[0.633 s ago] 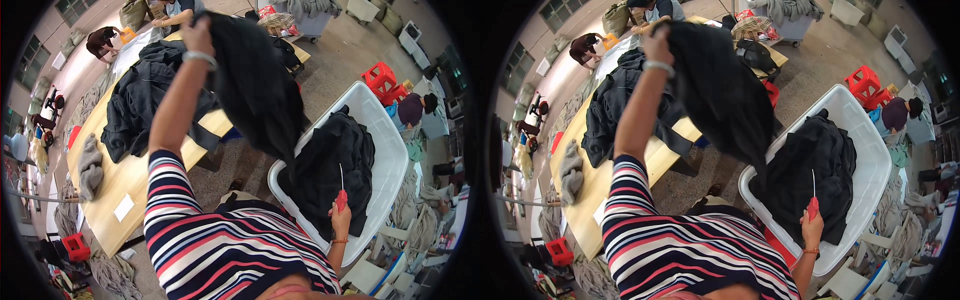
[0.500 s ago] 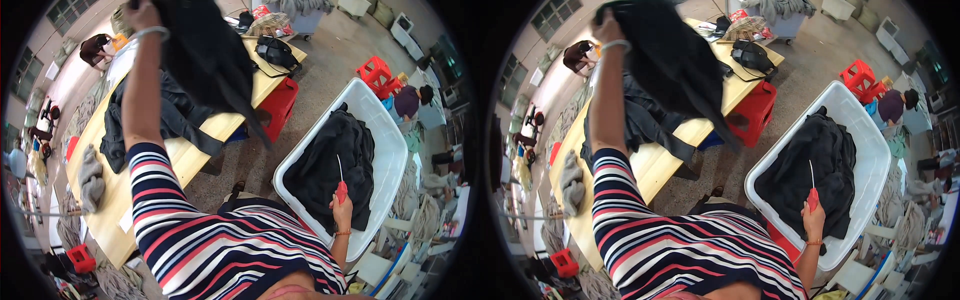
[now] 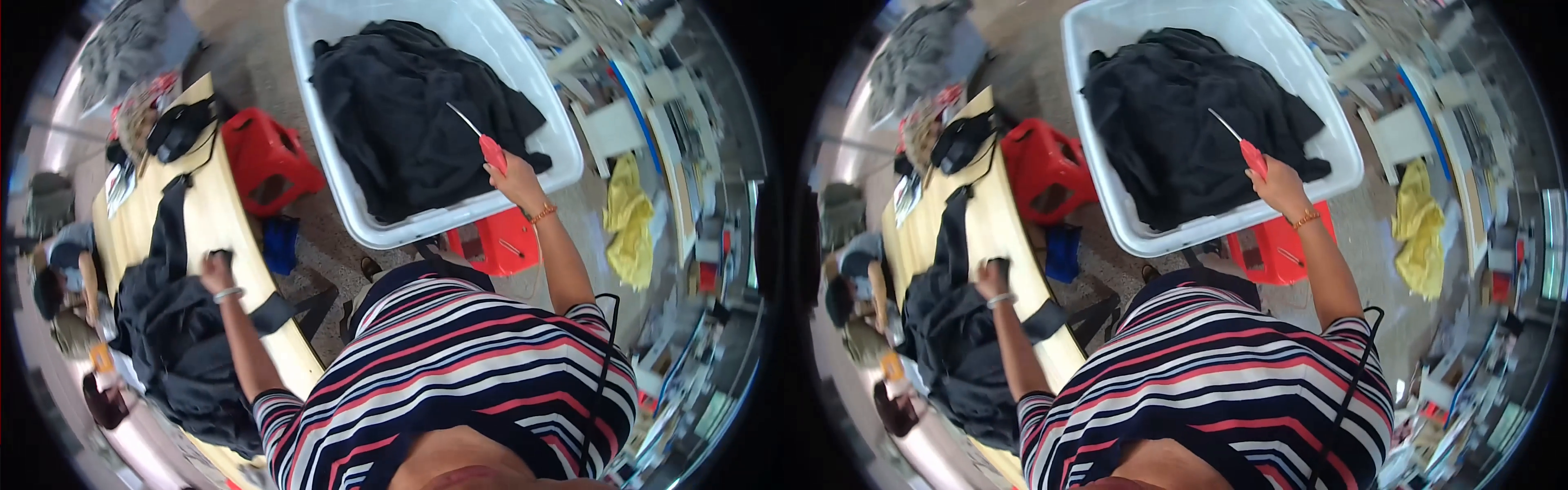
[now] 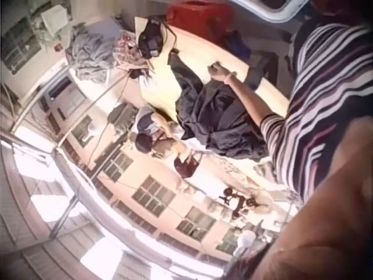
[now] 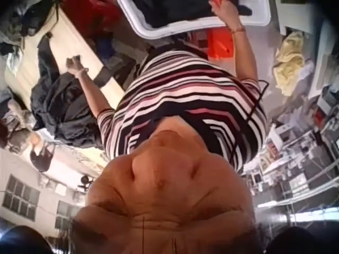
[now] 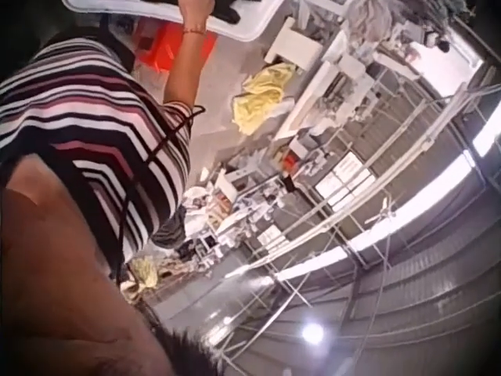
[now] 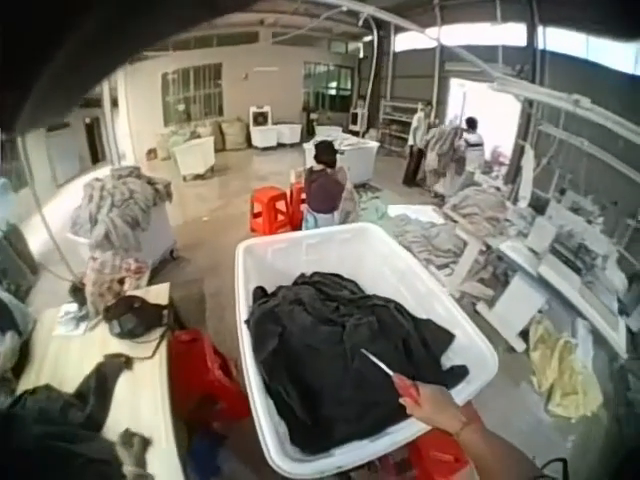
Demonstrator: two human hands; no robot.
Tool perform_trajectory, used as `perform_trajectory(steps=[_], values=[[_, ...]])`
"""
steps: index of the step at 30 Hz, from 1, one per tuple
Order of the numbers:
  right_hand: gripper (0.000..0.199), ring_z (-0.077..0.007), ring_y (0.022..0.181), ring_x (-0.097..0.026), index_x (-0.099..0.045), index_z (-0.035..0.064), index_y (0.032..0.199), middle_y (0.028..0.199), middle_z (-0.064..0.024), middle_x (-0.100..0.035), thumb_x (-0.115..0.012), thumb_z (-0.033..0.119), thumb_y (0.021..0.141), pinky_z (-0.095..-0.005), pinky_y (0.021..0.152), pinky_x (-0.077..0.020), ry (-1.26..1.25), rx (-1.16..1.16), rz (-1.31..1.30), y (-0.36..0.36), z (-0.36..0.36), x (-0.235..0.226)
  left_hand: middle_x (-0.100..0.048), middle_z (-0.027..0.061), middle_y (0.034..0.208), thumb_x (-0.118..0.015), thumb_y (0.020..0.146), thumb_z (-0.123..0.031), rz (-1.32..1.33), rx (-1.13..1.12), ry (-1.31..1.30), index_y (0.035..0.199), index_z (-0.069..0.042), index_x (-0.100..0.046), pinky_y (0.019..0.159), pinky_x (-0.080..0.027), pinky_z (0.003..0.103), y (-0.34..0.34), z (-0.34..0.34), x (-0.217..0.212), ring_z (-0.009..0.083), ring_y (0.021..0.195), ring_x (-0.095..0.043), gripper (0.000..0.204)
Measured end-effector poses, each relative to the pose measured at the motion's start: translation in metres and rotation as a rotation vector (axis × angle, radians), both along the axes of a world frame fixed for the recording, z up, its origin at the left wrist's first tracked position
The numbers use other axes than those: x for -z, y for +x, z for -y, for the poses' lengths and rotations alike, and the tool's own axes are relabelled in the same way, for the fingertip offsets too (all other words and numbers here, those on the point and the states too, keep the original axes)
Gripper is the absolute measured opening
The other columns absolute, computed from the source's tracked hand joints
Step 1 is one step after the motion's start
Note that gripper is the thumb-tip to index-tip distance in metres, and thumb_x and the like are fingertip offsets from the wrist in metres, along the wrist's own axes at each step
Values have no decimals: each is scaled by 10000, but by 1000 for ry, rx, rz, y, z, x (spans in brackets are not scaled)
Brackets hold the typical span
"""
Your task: Trimming excess threads from black garments using a pair of scissors.
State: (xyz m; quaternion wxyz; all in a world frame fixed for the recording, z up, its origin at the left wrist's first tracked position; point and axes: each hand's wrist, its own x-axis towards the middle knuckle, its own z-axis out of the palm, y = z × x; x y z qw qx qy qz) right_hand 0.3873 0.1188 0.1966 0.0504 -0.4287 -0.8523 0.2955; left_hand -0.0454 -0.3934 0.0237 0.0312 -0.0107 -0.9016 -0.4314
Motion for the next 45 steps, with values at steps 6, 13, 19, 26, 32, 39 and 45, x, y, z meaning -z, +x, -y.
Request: perform_trajectory(steps=[6, 13, 19, 26, 32, 39, 45], values=[[285, -346, 761, -683, -631, 28, 1063, 778, -161, -682, -629, 269, 910, -446, 695, -513, -66, 143, -99, 59, -34, 24, -692, 147, 982, -681, 897, -123, 493, 491, 533, 1251, 57, -578, 652, -570, 278, 101, -264, 15, 180, 768, -679, 411], [310, -398, 823, -668, -623, 31, 1086, 850, -215, -678, -633, 277, 899, -472, 703, -515, -255, 277, -57, 128, -63, 64, -559, 206, 1310, -872, 717, -291, 120, 349, 269, 1385, 35, -408, 1006, -452, 358, 85, -405, 74, 286, 1187, -565, 877], [331, -434, 821, -639, -608, 15, 1040, 834, -243, -657, -639, 307, 887, -501, 707, -501, -163, 225, 5, 158, -116, 104, -709, 219, 933, -733, 823, -217, -17, 355, -134, 1009, 14, -681, 759, -522, 434, 75, -468, 48, 379, 829, -683, 302], [295, -216, 655, -663, -604, -3, 1024, 716, -115, -646, -652, 265, 912, -355, 627, -519, -760, 256, -91, 139, -189, 103, -673, 201, 951, -658, 858, -264, -77, 1215, -732, 933, -41, -669, 829, -522, 469, 180, -503, -8, 402, 901, -643, 236], [308, -372, 759, -674, -604, 15, 1034, 777, -186, -679, -641, 295, 909, -431, 713, -514, -395, 181, -119, 154, -219, 122, -676, 81, 695, -715, 868, -373, 429, 1180, -221, 868, -7, -691, 586, -520, 347, 257, -639, -41, 220, 648, -675, 366], [381, -395, 868, -675, -597, 27, 1189, 868, -223, -683, -661, 264, 898, -421, 746, -515, -482, 369, -256, 178, -211, 124, -688, 117, 965, -804, 788, -409, 933, 673, -29, 1205, 25, -618, 698, -559, 337, 316, -809, 81, 209, 812, -691, 630], [379, -370, 841, -680, -604, 27, 1200, 892, -208, -684, -677, 232, 889, -387, 740, -513, -520, 445, -356, 189, -209, 101, -671, 238, 1169, -782, 776, -229, 770, 586, 130, 1248, 77, -578, 956, -474, 354, 326, -848, 145, 355, 1058, -653, 598]])
